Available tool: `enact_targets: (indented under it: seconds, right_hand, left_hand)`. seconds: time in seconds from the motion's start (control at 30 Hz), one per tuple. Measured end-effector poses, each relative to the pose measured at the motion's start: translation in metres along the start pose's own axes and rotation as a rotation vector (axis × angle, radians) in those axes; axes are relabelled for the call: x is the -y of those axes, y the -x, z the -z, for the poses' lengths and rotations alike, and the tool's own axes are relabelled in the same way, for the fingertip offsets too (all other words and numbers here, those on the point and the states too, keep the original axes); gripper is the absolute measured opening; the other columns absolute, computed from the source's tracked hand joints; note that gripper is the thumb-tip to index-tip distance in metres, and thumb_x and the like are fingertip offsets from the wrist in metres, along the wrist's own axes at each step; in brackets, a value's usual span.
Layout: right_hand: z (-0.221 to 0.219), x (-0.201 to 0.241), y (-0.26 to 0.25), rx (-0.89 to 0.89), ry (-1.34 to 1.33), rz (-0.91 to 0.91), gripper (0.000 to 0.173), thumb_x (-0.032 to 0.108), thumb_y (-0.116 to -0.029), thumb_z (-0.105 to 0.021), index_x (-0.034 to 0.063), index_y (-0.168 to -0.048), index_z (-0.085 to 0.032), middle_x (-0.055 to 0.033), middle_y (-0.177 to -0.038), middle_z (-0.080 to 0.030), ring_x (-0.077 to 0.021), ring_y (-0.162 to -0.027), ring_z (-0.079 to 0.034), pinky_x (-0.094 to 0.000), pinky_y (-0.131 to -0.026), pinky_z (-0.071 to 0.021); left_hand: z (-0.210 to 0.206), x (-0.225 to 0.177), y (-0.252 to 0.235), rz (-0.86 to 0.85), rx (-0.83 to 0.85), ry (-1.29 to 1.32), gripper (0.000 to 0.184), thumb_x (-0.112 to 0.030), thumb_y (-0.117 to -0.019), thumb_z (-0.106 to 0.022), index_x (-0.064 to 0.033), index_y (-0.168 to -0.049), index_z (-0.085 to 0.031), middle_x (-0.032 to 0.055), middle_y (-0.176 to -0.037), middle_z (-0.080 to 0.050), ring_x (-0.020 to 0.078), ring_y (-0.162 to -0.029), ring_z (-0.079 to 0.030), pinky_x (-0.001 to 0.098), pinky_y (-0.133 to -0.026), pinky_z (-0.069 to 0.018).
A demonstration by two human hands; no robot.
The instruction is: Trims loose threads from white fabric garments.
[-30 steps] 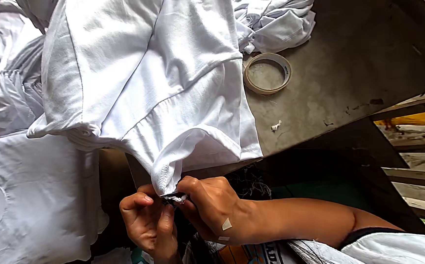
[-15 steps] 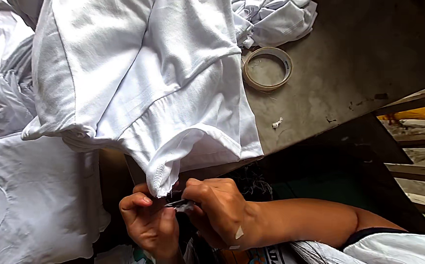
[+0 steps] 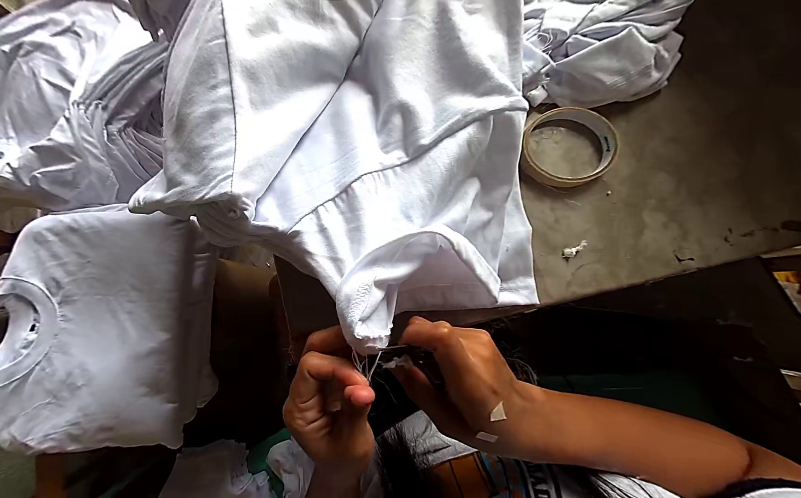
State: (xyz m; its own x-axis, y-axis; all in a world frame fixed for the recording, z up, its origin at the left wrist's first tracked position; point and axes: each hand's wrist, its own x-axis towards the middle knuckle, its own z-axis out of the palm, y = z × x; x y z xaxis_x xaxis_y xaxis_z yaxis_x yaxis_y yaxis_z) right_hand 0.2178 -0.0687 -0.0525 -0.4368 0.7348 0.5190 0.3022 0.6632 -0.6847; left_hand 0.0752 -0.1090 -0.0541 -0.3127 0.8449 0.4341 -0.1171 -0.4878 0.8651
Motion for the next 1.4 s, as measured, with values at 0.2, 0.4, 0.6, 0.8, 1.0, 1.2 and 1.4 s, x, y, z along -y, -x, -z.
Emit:
enact_targets:
  seconds: [0.2,0.4,0.6,0.8,1.0,1.2,1.4]
  right_hand:
    - [0.001,0.001,-0.007,-0.018,0.024,0.012,0.015,0.017,-0.1040,-0.047,0.0040,-0.102,-0.052,-0.0018,-0.070,-0.051,-0.0060,-0.056,-0.045,-0.0159,-0.051,-0.0364]
    - [0.008,-0.005,-0.002,-0.022,0.078,0.004,0.017,0.020,-0.1061,-0.046,0.0048,-0.102,-0.052,-0.0017,-0.070,-0.049,-0.0058,-0.055,-0.043,-0.0158,-0.051,-0.0359]
    - [0.008,0.000,-0.005,-0.022,0.114,0.043,0.017,0.021,-0.1058,-0.047,0.0058,-0.100,-0.052,-0.0024,-0.071,-0.048,-0.0075,-0.056,-0.043,-0.0168,-0.051,-0.0351]
    - [0.007,0.003,-0.028,-0.104,0.102,0.093,0.019,0.019,-0.1076,-0.043,0.0044,-0.100,-0.053,-0.0029,-0.069,-0.049,-0.0078,-0.056,-0.045,-0.0173,-0.052,-0.0367]
    - [0.007,-0.005,-0.064,-0.044,-0.037,0.104,0.024,0.025,-0.1005,-0.064,0.0009,-0.105,-0.062,-0.0146,-0.108,-0.060,-0.0050,-0.063,-0.055,-0.0158,-0.052,-0.0447]
    - [0.056,-0.018,-0.033,0.080,0.125,0.046,0.028,0.029,-0.1075,-0.051,0.0011,-0.107,-0.056,-0.0040,-0.077,-0.055,-0.0050,-0.068,-0.051,-0.0138,-0.064,-0.0428]
    - [0.052,-0.023,-0.009,0.098,0.213,0.017,0.029,0.026,-0.1059,-0.054,-0.0011,-0.109,-0.062,-0.0129,-0.091,-0.066,-0.0133,-0.086,-0.062,-0.0160,-0.080,-0.0488]
  left_hand:
    - [-0.003,0.002,0.002,-0.051,0.014,-0.093,0.015,-0.028,-0.1021,-0.061,-0.0171,-0.105,-0.072,-0.0121,-0.118,-0.067,-0.0030,-0.112,-0.061,0.0127,-0.095,-0.0493]
    - [-0.001,0.007,-0.002,-0.041,-0.044,-0.093,0.027,-0.029,-0.0935,-0.074,-0.0246,-0.118,-0.064,-0.0136,-0.116,-0.069,-0.0008,-0.108,-0.066,0.0171,-0.092,-0.0549]
    - [0.002,0.004,-0.005,-0.180,0.024,-0.331,0.013,-0.030,-0.1047,-0.057,-0.0197,-0.103,-0.066,-0.0150,-0.113,-0.065,-0.0061,-0.109,-0.060,0.0110,-0.092,-0.0487]
    - [0.008,0.004,-0.002,-0.224,0.065,-0.386,0.030,-0.038,-0.1097,-0.042,-0.0186,-0.099,-0.062,-0.0116,-0.115,-0.063,-0.0030,-0.113,-0.058,0.0131,-0.094,-0.0480]
    - [-0.004,0.022,-0.002,0.080,-0.096,-0.365,0.029,-0.024,-0.0927,-0.071,-0.0007,-0.109,-0.067,-0.0116,-0.098,-0.072,-0.0063,-0.093,-0.068,0.0168,-0.085,-0.0584]
    - [0.017,-0.002,0.019,-0.011,0.111,-0.456,0.022,-0.028,-0.1058,-0.055,-0.0138,-0.097,-0.068,-0.0098,-0.086,-0.064,-0.0062,-0.080,-0.062,0.0098,-0.073,-0.0527]
    - [-0.009,0.019,0.027,0.169,0.089,0.237,0.019,-0.029,-0.1043,-0.056,-0.0253,-0.109,-0.074,-0.0137,-0.116,-0.071,0.0021,-0.117,-0.062,0.0292,-0.109,-0.0464]
